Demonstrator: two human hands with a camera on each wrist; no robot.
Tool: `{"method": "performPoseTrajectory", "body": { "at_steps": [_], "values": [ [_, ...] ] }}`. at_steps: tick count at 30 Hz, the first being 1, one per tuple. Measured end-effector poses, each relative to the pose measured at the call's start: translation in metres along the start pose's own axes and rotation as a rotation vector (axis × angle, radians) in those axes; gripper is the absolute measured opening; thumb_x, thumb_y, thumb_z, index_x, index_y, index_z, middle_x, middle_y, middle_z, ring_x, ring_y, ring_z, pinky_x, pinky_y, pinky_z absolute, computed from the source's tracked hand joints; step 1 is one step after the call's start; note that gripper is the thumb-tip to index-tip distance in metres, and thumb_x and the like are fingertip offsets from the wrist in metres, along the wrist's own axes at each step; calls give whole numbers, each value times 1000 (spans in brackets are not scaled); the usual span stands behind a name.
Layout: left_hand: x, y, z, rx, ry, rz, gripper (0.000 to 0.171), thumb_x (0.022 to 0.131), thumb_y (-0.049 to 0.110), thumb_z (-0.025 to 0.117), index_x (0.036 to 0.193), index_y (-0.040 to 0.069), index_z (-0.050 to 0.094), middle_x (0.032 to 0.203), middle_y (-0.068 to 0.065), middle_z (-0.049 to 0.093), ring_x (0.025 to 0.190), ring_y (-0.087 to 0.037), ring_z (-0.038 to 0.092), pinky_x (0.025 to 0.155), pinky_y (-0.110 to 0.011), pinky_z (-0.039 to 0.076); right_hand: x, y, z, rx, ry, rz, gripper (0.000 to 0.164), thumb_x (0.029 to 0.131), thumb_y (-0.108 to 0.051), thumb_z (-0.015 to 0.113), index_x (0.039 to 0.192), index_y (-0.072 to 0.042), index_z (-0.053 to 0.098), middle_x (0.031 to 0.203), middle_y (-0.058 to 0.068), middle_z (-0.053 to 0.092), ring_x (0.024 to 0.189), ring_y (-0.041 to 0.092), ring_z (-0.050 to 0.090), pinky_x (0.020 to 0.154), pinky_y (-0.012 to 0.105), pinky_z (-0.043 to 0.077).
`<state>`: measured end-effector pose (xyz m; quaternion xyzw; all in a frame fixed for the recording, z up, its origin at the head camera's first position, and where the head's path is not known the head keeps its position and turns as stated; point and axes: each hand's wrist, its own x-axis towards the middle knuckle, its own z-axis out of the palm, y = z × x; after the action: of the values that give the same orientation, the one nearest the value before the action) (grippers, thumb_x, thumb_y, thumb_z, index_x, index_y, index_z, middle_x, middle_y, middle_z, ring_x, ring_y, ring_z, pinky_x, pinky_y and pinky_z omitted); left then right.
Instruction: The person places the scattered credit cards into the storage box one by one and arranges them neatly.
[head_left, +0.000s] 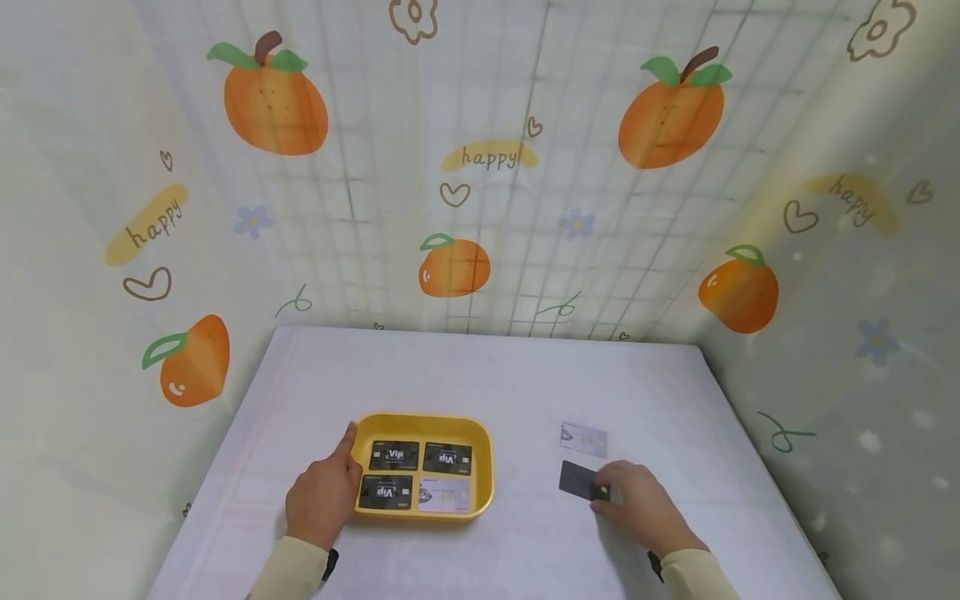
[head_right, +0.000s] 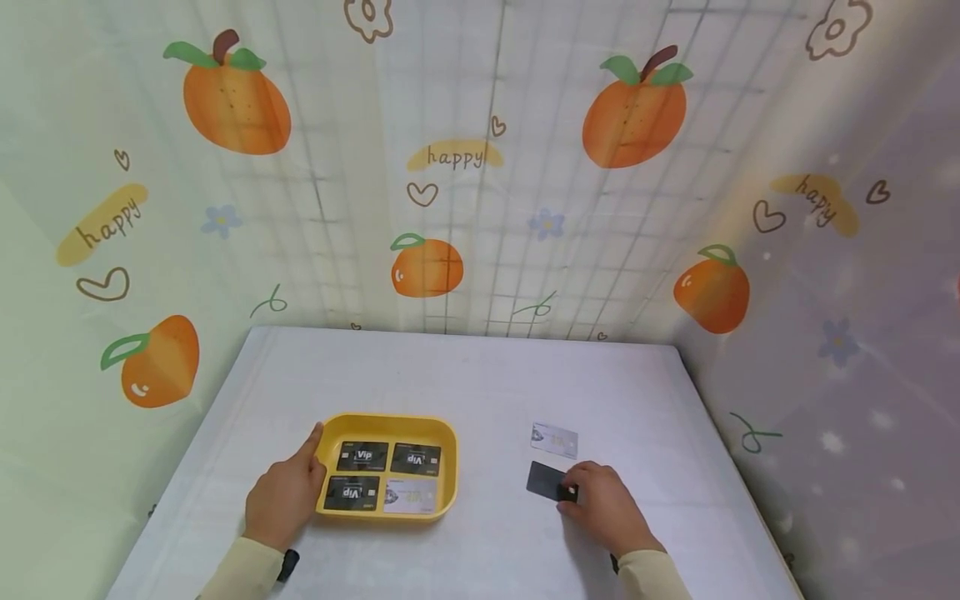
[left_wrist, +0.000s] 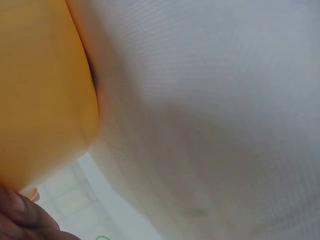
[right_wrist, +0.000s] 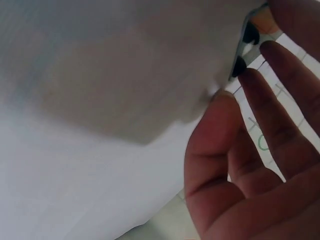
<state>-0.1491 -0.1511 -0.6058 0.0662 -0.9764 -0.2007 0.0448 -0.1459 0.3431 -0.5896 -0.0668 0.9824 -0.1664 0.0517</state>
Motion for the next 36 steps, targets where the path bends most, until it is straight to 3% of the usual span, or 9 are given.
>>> {"method": "performPoseTrajectory", "body": {
  "at_steps": [6, 13, 16, 24, 31, 36],
  "values": [
    [-1, 0, 0, -7, 1, -5, 61, 106, 28, 56, 165, 30, 39, 53, 1, 42, 45, -19, 38, 42, -33, 31, 1, 1, 1, -5, -14, 29, 37, 80, -23, 94, 111, -12, 77, 114, 4, 71, 114, 31, 64, 102, 58, 48],
    [-1, 0, -1, 4, -21, -15, 64, 106, 29, 58, 166, 29, 36, 54, 0, 42, 45, -19, 40, 44, -32, 32, 3, 4, 4, 10, -2, 52, 81, 78, -33, 95, 142, -1, 57, 112, 7, 73, 113, 32, 65, 102, 60, 47],
    [-1, 0, -1, -1, -20, -13, 64, 106, 29, 57, 166, 29, 36, 54, 0, 43, 45, -19, 40, 44, -32, 32, 3, 6, 6, 21, 13, 57, 89, 76, -37, 94, 145, 0, 52, 109, 7, 74, 112, 32, 65, 102, 60, 48],
    [-1, -1, -4, -14, -16, -12, 61, 107, 28, 56, 165, 29, 38, 53, 0, 42, 45, -19, 38, 42, -33, 31, 1, -6, 1, 47, 43, 22, 81, 74, -39, 95, 137, -1, 59, 105, 6, 71, 101, 26, 67, 92, 54, 53],
    [1, -2, -4, -27, -21, -12, 63, 106, 28, 56, 166, 29, 37, 53, 0, 42, 45, -19, 39, 43, -33, 31, 15, -23, -10, 48, 176, -117, 64, 72, -28, 94, 124, -2, 68, 101, 2, 69, 92, 21, 66, 82, 45, 55],
    [3, -2, -5, -28, -14, -9, 62, 106, 28, 58, 165, 30, 38, 53, 1, 42, 44, -19, 39, 43, -32, 31, 28, -52, -20, 68, 217, -194, 55, 73, -28, 93, 119, -6, 73, 106, 1, 67, 91, 18, 66, 79, 41, 55]
  ]
}}
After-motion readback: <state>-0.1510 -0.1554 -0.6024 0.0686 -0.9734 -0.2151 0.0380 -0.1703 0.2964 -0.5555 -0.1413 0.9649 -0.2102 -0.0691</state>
